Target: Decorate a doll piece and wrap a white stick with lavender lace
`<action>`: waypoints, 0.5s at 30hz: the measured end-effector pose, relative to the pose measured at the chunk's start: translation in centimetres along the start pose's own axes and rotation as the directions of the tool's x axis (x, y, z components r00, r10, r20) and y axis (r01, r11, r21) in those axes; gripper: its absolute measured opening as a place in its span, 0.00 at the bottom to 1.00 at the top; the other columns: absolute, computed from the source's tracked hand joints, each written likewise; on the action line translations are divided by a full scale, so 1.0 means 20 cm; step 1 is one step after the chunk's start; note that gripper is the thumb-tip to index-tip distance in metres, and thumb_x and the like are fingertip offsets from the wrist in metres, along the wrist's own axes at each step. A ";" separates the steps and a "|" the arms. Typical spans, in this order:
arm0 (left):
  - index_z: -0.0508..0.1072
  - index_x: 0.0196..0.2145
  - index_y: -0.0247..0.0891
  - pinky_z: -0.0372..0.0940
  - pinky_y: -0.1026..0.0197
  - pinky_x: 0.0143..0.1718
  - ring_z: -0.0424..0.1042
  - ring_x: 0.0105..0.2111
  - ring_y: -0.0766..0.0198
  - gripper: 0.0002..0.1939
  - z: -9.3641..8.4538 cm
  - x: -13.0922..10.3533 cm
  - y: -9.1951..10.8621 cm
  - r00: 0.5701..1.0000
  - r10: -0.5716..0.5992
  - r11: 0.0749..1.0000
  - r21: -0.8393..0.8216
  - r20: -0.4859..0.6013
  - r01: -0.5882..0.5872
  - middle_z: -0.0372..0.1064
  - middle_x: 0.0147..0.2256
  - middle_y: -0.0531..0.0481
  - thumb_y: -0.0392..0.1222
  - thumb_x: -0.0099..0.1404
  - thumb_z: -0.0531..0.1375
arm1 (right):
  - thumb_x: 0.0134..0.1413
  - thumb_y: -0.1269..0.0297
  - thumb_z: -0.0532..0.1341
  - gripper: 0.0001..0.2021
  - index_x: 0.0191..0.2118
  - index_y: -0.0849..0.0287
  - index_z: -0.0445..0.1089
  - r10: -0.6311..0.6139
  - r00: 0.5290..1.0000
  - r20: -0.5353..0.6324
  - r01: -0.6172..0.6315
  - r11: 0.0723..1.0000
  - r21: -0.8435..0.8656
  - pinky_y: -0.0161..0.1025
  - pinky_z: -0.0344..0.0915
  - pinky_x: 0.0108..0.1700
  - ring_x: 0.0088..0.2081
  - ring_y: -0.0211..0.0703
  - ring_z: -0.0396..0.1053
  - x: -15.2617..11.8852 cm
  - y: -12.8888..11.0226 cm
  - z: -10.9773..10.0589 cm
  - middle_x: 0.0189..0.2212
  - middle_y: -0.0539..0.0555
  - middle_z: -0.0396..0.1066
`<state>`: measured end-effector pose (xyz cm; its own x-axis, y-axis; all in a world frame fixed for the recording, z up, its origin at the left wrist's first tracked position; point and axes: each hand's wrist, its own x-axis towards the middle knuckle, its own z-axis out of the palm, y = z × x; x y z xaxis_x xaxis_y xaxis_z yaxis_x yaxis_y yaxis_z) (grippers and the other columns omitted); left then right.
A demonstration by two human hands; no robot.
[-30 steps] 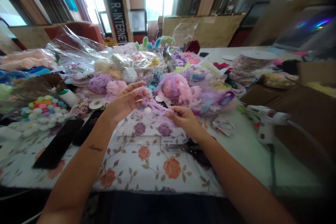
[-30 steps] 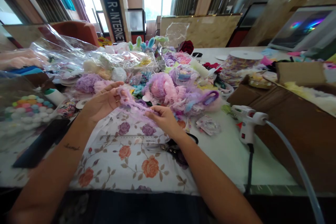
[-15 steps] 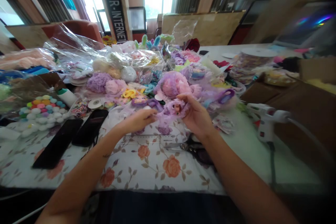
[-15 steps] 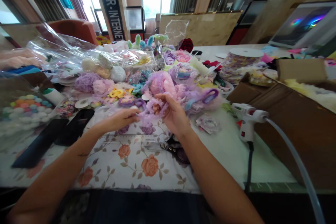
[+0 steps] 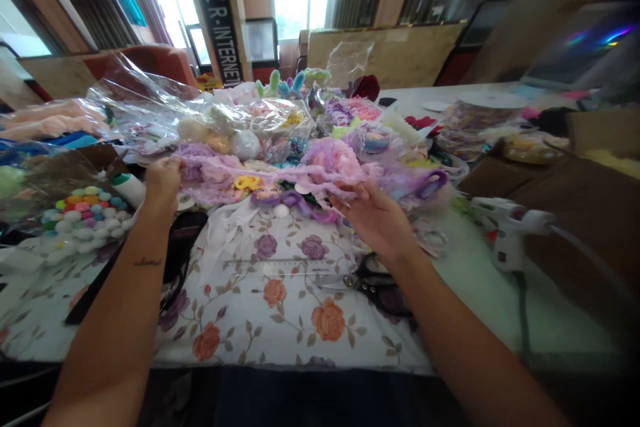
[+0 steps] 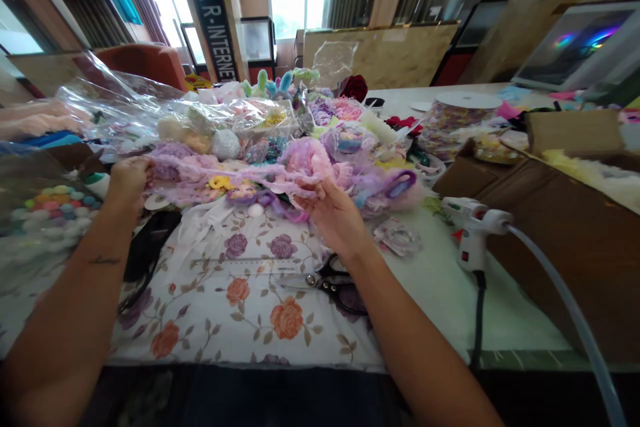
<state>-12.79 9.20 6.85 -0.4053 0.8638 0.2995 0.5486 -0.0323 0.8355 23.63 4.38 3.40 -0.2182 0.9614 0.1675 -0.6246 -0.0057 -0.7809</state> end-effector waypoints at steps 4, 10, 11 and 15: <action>0.52 0.28 0.39 0.57 0.67 0.25 0.52 0.19 0.73 0.10 -0.05 0.11 0.02 0.968 -0.152 0.985 -0.107 -0.200 0.133 0.47 0.19 0.61 0.33 0.67 0.41 | 0.52 0.54 0.65 0.16 0.21 0.54 0.64 0.009 1.000 -0.014 -0.009 0.999 -0.048 0.39 0.69 0.44 0.37 0.39 0.69 0.00 0.01 0.00 0.30 0.48 0.71; 0.55 0.29 0.38 0.62 0.59 0.32 0.59 0.26 0.68 0.14 -0.08 0.24 0.02 0.919 -0.178 0.984 -0.045 -0.351 0.174 0.49 0.21 0.57 0.29 0.68 0.36 | 0.50 0.54 0.65 0.13 0.23 0.54 0.66 -0.033 0.997 -0.076 0.024 0.993 -0.115 0.36 0.66 0.33 0.28 0.37 0.63 0.01 0.02 0.00 0.25 0.47 0.65; 0.58 0.29 0.36 0.62 0.57 0.36 0.61 0.29 0.65 0.12 -0.07 0.24 0.02 0.926 -0.154 0.987 -0.005 -0.343 0.163 0.52 0.22 0.56 0.30 0.67 0.41 | 0.51 0.53 0.65 0.13 0.24 0.54 0.66 -0.045 0.996 -0.081 0.034 0.991 -0.131 0.37 0.66 0.33 0.28 0.37 0.62 0.01 0.02 0.00 0.24 0.47 0.64; 0.69 0.39 0.30 0.52 0.48 0.56 0.60 0.52 0.50 0.15 0.01 0.11 0.09 0.972 0.047 0.984 0.180 -0.229 -0.005 0.68 0.39 0.46 0.30 0.51 0.62 | 0.53 0.52 0.64 0.15 0.23 0.55 0.67 -0.062 0.998 -0.014 0.056 0.966 -0.252 0.37 0.64 0.36 0.31 0.38 0.64 -0.01 0.04 0.01 0.29 0.49 0.67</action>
<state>-12.40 11.13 8.94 -0.5355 0.7233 0.4361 0.6736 0.0542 0.7371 22.93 4.16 2.90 -0.1684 0.9637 0.2071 -0.4270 0.1180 -0.8965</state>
